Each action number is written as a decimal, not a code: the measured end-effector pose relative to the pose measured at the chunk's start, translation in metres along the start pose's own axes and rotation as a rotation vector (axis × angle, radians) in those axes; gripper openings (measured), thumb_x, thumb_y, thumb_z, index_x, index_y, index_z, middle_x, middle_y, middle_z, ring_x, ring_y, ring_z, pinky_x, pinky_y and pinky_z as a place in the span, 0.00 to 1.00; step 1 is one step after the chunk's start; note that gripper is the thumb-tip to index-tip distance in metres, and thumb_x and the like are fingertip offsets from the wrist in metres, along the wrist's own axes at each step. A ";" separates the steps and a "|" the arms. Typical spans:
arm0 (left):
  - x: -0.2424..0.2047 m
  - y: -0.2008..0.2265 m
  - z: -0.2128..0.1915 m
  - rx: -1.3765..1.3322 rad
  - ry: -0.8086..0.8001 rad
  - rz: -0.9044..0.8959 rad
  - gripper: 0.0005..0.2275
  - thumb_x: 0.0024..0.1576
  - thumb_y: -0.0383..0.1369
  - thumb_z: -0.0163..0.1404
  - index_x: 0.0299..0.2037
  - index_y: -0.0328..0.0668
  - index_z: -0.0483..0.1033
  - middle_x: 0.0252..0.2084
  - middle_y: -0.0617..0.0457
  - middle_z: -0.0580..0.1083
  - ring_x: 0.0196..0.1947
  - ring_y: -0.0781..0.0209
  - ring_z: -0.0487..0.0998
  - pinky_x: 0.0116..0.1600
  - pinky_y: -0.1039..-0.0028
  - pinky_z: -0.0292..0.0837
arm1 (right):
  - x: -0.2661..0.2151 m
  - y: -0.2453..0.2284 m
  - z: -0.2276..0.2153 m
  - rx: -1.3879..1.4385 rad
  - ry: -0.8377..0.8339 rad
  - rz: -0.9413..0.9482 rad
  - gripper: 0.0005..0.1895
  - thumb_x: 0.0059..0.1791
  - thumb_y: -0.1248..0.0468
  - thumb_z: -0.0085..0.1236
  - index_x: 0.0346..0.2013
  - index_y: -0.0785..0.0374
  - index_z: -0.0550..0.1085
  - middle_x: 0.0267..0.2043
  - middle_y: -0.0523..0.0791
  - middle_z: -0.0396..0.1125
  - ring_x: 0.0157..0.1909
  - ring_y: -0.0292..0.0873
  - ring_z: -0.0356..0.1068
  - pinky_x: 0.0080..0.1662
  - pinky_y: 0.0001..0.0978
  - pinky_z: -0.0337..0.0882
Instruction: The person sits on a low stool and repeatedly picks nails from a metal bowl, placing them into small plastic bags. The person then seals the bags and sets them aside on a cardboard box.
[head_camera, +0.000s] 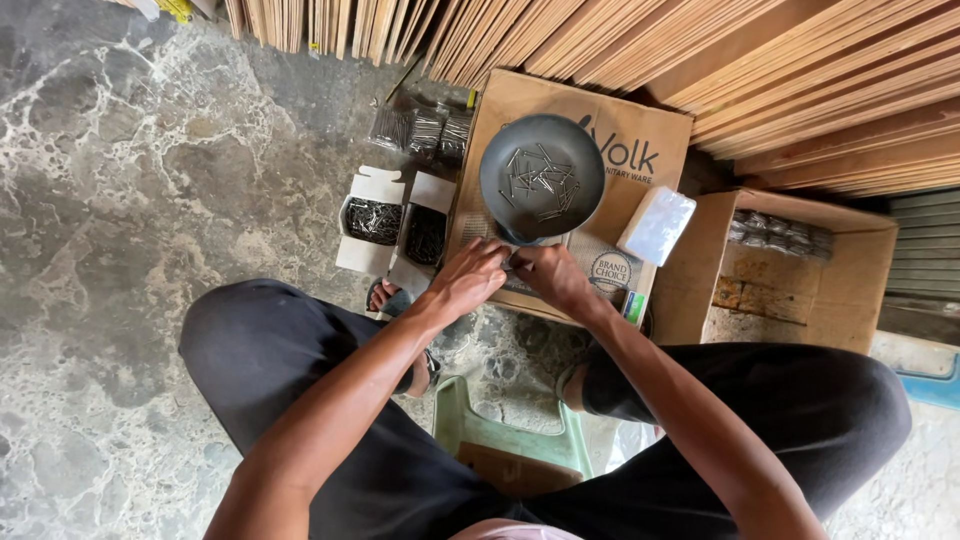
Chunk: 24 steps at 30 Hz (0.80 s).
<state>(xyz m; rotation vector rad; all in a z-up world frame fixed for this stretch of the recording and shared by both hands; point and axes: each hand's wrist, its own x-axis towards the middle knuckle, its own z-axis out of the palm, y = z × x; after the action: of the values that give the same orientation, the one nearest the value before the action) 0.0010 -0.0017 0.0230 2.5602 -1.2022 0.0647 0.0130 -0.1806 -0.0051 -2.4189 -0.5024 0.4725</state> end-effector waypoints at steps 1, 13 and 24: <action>-0.001 -0.001 0.002 0.000 0.002 0.006 0.08 0.47 0.22 0.45 0.16 0.34 0.72 0.32 0.45 0.71 0.37 0.54 0.67 0.42 0.66 0.61 | 0.001 0.002 -0.001 0.014 -0.007 -0.008 0.04 0.41 0.67 0.56 0.29 0.57 0.75 0.28 0.44 0.71 0.31 0.46 0.72 0.33 0.36 0.72; -0.002 -0.005 0.012 0.012 -0.034 0.001 0.09 0.48 0.24 0.45 0.16 0.35 0.71 0.33 0.46 0.69 0.38 0.54 0.65 0.42 0.65 0.61 | -0.008 0.005 0.017 -0.207 -0.049 -0.015 0.09 0.44 0.64 0.47 0.35 0.53 0.73 0.25 0.45 0.70 0.29 0.51 0.72 0.32 0.45 0.72; -0.003 -0.003 0.008 0.021 -0.069 -0.018 0.07 0.47 0.23 0.46 0.17 0.35 0.71 0.32 0.47 0.67 0.38 0.54 0.65 0.42 0.65 0.61 | -0.011 0.015 0.029 -0.258 0.093 -0.162 0.07 0.44 0.63 0.43 0.23 0.56 0.70 0.14 0.50 0.63 0.21 0.55 0.68 0.23 0.46 0.68</action>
<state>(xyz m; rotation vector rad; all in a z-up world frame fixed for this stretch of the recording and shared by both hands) 0.0011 -0.0002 0.0144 2.6112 -1.2087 -0.0149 -0.0062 -0.1822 -0.0338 -2.6020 -0.7513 0.2354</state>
